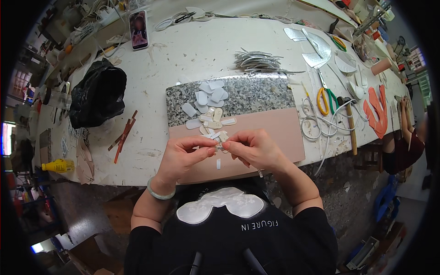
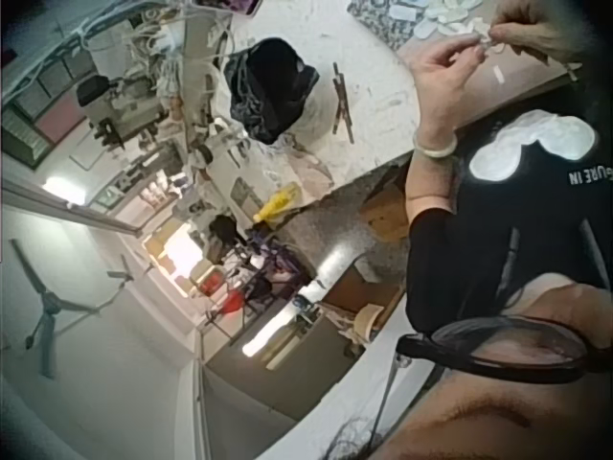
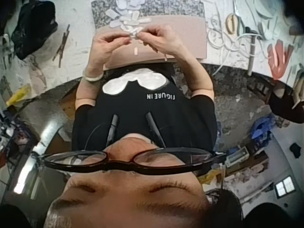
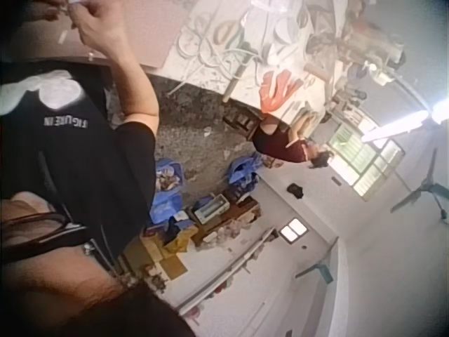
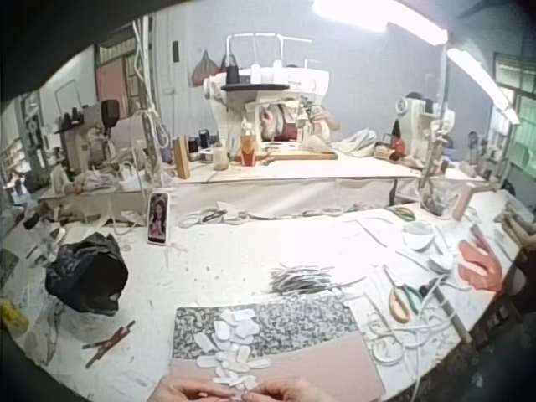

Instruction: The person assembles small white decorative pieces by hand, repeatedly picking up individual items and attaching them to a central core. They also use a small tool to mark or adjust the pieces and handle a bundle of silver ribbons. The workspace is cluttered with craft supplies, and a smartphone plays a video in the background.

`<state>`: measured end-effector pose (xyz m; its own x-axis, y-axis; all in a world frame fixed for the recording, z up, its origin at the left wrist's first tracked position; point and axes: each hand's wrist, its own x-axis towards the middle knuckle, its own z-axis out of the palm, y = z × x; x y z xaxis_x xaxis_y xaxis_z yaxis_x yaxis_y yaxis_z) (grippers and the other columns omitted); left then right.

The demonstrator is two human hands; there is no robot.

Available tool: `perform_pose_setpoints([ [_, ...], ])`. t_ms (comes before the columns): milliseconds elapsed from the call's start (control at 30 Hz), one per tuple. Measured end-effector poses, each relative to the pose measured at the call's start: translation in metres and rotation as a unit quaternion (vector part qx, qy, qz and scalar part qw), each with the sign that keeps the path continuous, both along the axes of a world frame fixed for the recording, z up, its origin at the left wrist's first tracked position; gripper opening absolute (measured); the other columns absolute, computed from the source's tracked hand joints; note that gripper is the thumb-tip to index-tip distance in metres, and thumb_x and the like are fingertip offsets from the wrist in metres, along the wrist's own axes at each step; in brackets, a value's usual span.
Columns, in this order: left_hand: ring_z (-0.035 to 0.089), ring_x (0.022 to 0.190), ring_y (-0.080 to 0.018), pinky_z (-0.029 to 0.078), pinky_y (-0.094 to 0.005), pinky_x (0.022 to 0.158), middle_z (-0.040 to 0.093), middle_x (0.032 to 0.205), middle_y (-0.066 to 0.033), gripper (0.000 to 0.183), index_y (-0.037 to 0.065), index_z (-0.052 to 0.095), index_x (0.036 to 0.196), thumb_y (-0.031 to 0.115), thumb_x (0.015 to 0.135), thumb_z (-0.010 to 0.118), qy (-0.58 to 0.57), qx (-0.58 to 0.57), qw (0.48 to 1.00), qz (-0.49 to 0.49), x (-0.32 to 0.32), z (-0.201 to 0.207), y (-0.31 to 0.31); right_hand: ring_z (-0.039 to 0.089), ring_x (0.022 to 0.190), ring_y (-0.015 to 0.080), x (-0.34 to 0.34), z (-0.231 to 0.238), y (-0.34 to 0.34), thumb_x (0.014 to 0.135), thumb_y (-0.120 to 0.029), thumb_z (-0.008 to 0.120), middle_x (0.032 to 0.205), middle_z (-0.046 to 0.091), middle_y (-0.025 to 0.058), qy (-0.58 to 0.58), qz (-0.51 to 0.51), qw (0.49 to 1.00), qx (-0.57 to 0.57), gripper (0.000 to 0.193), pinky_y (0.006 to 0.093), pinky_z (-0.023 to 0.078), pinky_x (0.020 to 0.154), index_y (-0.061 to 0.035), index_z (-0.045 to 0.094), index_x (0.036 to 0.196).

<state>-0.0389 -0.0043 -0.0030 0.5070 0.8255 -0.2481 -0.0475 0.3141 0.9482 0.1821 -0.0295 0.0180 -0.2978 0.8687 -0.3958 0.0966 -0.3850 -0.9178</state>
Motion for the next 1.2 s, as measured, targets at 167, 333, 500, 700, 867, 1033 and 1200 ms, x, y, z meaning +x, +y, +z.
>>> perform_pose_setpoints([
  [167,0.065,0.087,-0.0140,0.053,-0.0238,0.079,0.069,0.096,-0.0104,0.020,-0.004,0.067,0.104,0.000,0.084,0.067,0.014,-0.022,1.000,0.000,0.001,0.002,0.000,0.051,0.047,0.0049,0.003,-0.004,0.004,0.091,-0.025,0.062,0.065,0.060,0.0011,0.015,0.025,0.999,-0.030,0.027,0.0204,0.038,0.042,0.0012,0.068,0.093],
  [333,0.064,0.089,-0.0112,0.053,-0.0225,0.077,0.067,0.102,-0.0102,0.034,-0.003,0.058,0.119,0.001,0.085,0.066,0.005,-0.009,1.000,-0.011,0.004,-0.006,0.000,0.058,0.054,0.0081,0.000,-0.009,0.002,0.088,-0.022,0.068,0.068,0.064,0.0040,-0.017,0.068,0.996,0.058,0.027,0.0232,0.047,0.049,0.0010,0.069,0.101],
  [500,0.065,0.088,-0.0118,0.053,-0.0220,0.075,0.068,0.098,-0.0106,0.048,-0.003,0.048,0.130,0.002,0.086,0.065,0.033,-0.011,0.999,-0.037,0.006,-0.002,-0.005,0.060,0.056,0.0120,-0.003,-0.011,0.004,0.084,-0.020,0.070,0.066,0.065,0.0076,-0.128,0.113,0.976,0.133,0.021,0.0281,0.047,0.052,-0.0010,0.071,0.091],
  [700,0.063,0.084,-0.0097,0.051,-0.0201,0.069,0.067,0.100,-0.0087,0.046,0.002,0.049,0.132,0.008,0.089,0.063,0.046,0.055,0.993,0.097,-0.017,-0.027,0.032,0.058,0.055,0.0136,0.004,-0.016,-0.002,0.081,-0.018,0.071,0.064,0.064,0.0077,-0.117,0.078,0.962,0.234,0.017,0.0293,0.045,0.051,-0.0007,0.068,0.081],
  [867,0.052,0.091,-0.0218,0.044,-0.0308,0.082,0.064,0.106,-0.0066,0.039,0.007,0.062,0.119,0.012,0.081,0.070,0.348,0.405,0.843,0.063,-0.026,-0.042,0.084,0.052,0.056,0.0078,0.006,-0.013,-0.001,0.081,-0.016,0.071,0.061,0.061,0.0031,-0.081,0.036,0.976,0.197,0.016,0.0263,0.043,0.050,-0.0009,0.067,0.079],
  [1033,0.045,0.102,-0.0267,0.037,-0.0363,0.092,0.059,0.094,-0.0068,0.038,0.008,0.065,0.113,0.012,0.077,0.072,0.354,0.445,0.822,-0.025,-0.027,-0.057,0.098,0.053,0.056,0.0059,0.009,-0.022,0.001,0.084,-0.013,0.071,0.063,0.060,0.0022,-0.014,0.025,0.987,0.160,0.014,0.0223,0.043,0.050,0.0005,0.067,0.084],
  [1200,0.057,0.077,-0.0160,0.048,-0.0268,0.068,0.059,0.092,-0.0045,0.015,0.004,0.068,0.098,0.011,0.086,0.067,0.242,0.259,0.934,0.042,-0.024,-0.042,0.078,0.060,0.062,0.0085,0.010,-0.031,0.002,0.088,-0.008,0.065,0.077,0.063,0.0037,0.071,0.023,0.988,0.133,0.010,0.0233,0.048,0.055,0.0014,0.067,0.094],
])
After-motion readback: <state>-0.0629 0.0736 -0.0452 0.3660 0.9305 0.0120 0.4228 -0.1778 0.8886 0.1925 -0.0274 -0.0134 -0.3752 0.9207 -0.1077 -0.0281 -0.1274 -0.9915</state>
